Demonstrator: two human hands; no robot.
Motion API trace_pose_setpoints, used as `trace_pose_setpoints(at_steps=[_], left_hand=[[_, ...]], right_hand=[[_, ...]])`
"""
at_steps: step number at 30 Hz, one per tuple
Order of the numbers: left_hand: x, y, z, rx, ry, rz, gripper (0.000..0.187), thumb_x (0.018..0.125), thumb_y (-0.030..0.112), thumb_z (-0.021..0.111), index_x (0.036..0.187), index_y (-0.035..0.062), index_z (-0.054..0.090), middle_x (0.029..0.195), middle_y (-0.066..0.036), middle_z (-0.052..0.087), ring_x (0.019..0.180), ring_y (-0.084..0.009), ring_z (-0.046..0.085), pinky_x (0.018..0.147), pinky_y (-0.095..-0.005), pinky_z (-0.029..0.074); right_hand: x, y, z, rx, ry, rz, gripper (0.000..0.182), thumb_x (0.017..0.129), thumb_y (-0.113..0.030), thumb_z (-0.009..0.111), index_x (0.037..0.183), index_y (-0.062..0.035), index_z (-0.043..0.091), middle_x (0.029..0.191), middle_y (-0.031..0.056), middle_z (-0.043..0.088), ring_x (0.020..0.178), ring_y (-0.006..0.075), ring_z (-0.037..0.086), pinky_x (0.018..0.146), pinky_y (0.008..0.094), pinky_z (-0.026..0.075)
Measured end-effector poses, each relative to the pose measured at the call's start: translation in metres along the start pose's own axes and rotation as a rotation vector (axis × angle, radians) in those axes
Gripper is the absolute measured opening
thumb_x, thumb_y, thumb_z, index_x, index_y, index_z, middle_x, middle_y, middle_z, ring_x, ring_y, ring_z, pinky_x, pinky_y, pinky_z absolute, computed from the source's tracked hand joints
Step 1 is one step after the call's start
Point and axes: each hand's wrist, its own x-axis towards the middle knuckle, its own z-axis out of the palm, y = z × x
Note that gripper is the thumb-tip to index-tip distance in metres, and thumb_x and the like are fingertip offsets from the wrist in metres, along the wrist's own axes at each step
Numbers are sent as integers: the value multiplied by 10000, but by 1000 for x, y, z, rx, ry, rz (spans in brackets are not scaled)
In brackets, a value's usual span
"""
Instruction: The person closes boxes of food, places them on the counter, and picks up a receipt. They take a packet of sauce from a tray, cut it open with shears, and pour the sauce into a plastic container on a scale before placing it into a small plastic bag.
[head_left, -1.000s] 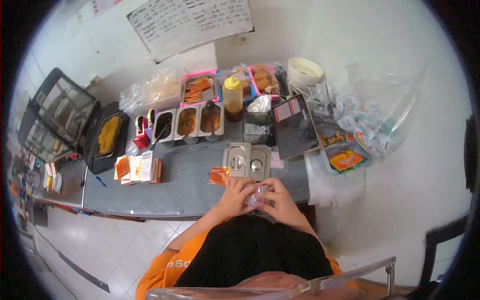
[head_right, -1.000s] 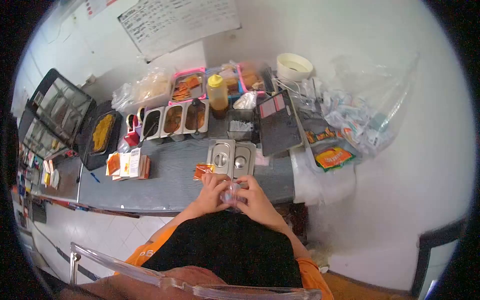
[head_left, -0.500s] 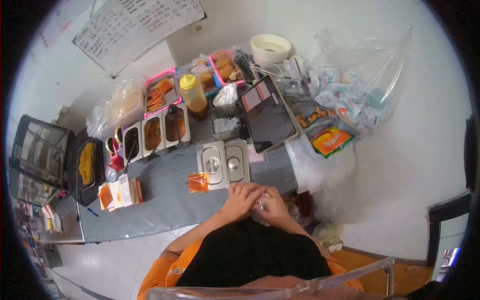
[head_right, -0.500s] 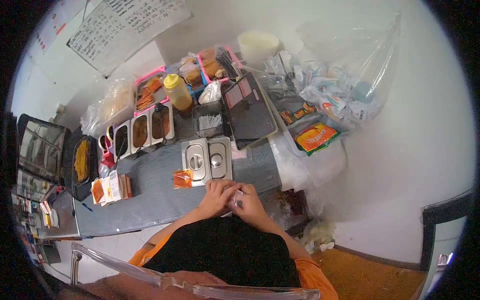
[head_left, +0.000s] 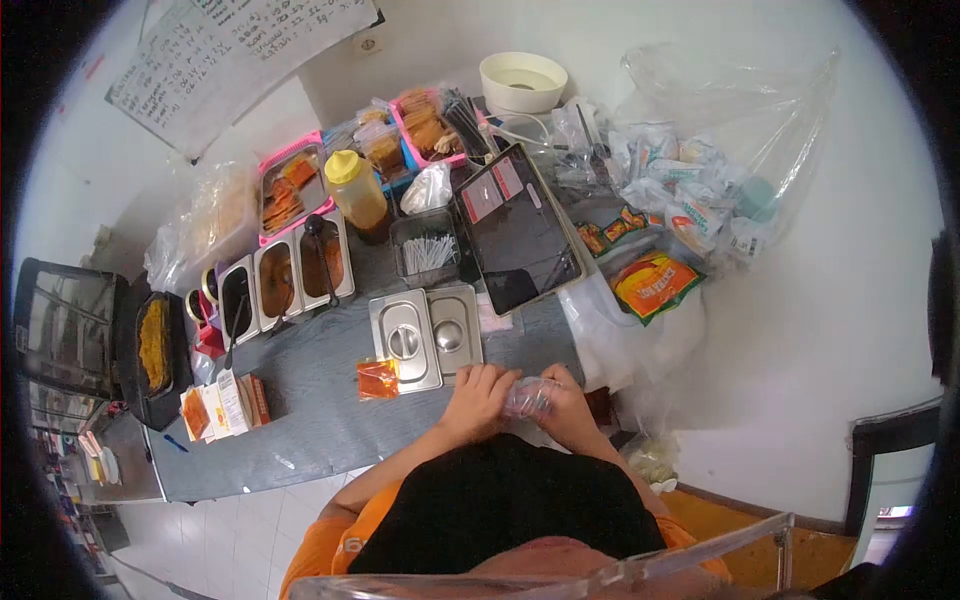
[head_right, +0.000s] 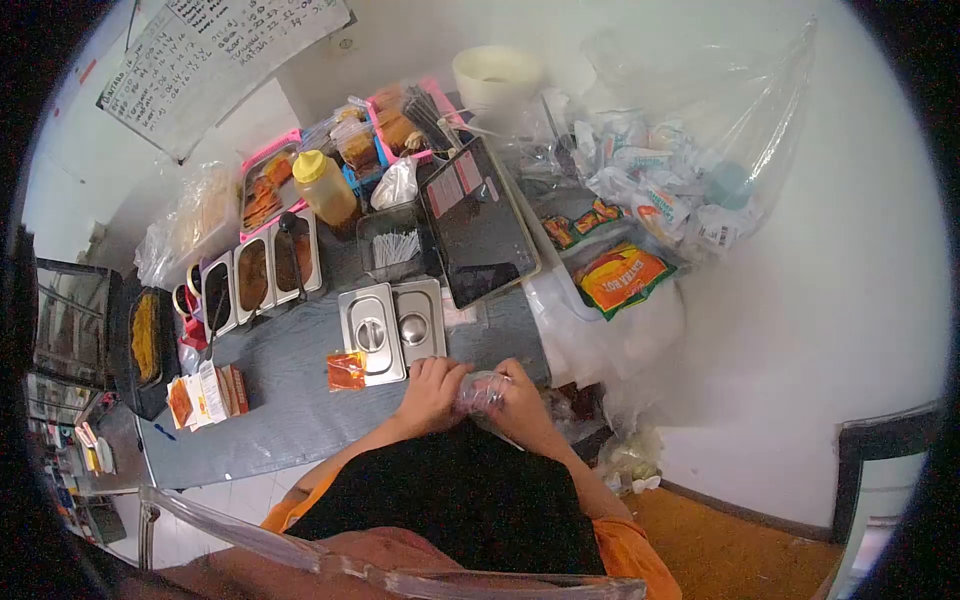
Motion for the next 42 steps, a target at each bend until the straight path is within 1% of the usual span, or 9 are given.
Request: trace_pose_setpoints(at_steps=[4, 7, 16, 22, 28, 30, 36, 40, 42], left_hand=[[-3, -4, 4, -8, -14, 8, 680, 564, 198, 736, 1175, 69, 465, 1037, -110, 466, 968, -293, 460, 833, -437, 332], [-5, -7, 12, -8, 10, 11, 705, 558, 204, 743, 1186, 70, 452, 1061, -118, 456, 988, -300, 451, 845, -442, 328], [7, -10, 18, -37, -13, -71, 713, 563, 221, 752, 1175, 39, 433, 1100, -138, 453, 1010, -322, 447, 845, -445, 334], [16, -2, 28, -70, -18, -49, 714, 558, 210, 755, 1159, 21, 419, 1107, -160, 448, 1012, -342, 442, 841, -446, 339], [23, 2, 43, -136, -3, -105, 742, 551, 181, 757, 1161, -9, 380, 1117, -182, 434, 1030, -358, 430, 843, -453, 338], [25, 5, 45, -111, -16, -114, 751, 548, 184, 764, 1156, -17, 373, 1118, -187, 431, 1032, -363, 427, 841, -455, 341], [33, 20, 47, -125, 120, -111, 753, 582, 214, 759, 1173, -21, 356, 1123, -200, 431, 1028, -381, 437, 825, -454, 365], [34, 27, 44, -191, 21, -136, 692, 619, 194, 730, 1168, -7, 361, 1122, -193, 427, 1032, -379, 439, 839, -450, 367], [35, 27, 49, -195, 16, -149, 670, 630, 185, 719, 1165, -7, 364, 1117, -193, 428, 1029, -380, 440, 841, -448, 366]], right_hand=[[11, 3, 6, 63, -48, 44, 255, 685, -144, 705, 904, -42, 625, 950, 133, 491, 880, 297, 509, 771, 365, 430], [12, 18, 16, 24, -27, -185, 241, 686, -148, 707, 883, -36, 625, 963, 130, 489, 906, 297, 500, 780, 379, 422], [7, 34, 3, 265, 62, 67, 167, 697, -111, 673, 852, -55, 644, 1041, 133, 520, 994, 303, 501, 870, 387, 386], [-3, 35, -14, 130, 85, 91, 149, 718, -128, 666, 826, -38, 617, 1018, 130, 528, 978, 290, 509, 860, 363, 396], [-10, 38, -26, 189, 327, 179, 90, 782, -70, 594, 837, -3, 570, 998, 143, 520, 927, 296, 516, 816, 361, 415], [-14, 48, -28, -39, 292, 140, 99, 788, -88, 600, 814, -3, 556, 999, 137, 519, 965, 314, 494, 851, 379, 391], [-18, 26, -49, -85, 382, -5, 76, 780, -23, 554, 849, 8, 539, 1017, 152, 534, 930, 314, 511, 853, 357, 398], [-19, 22, -58, -95, 515, -26, 81, 791, -19, 544, 867, 0, 522, 958, 140, 571, 911, 261, 535, 847, 347, 407], [-19, 28, -60, 445, 659, 98, 72, 822, -28, 543, 877, -4, 503, 872, 96, 585, 850, 176, 557, 773, 305, 443]])
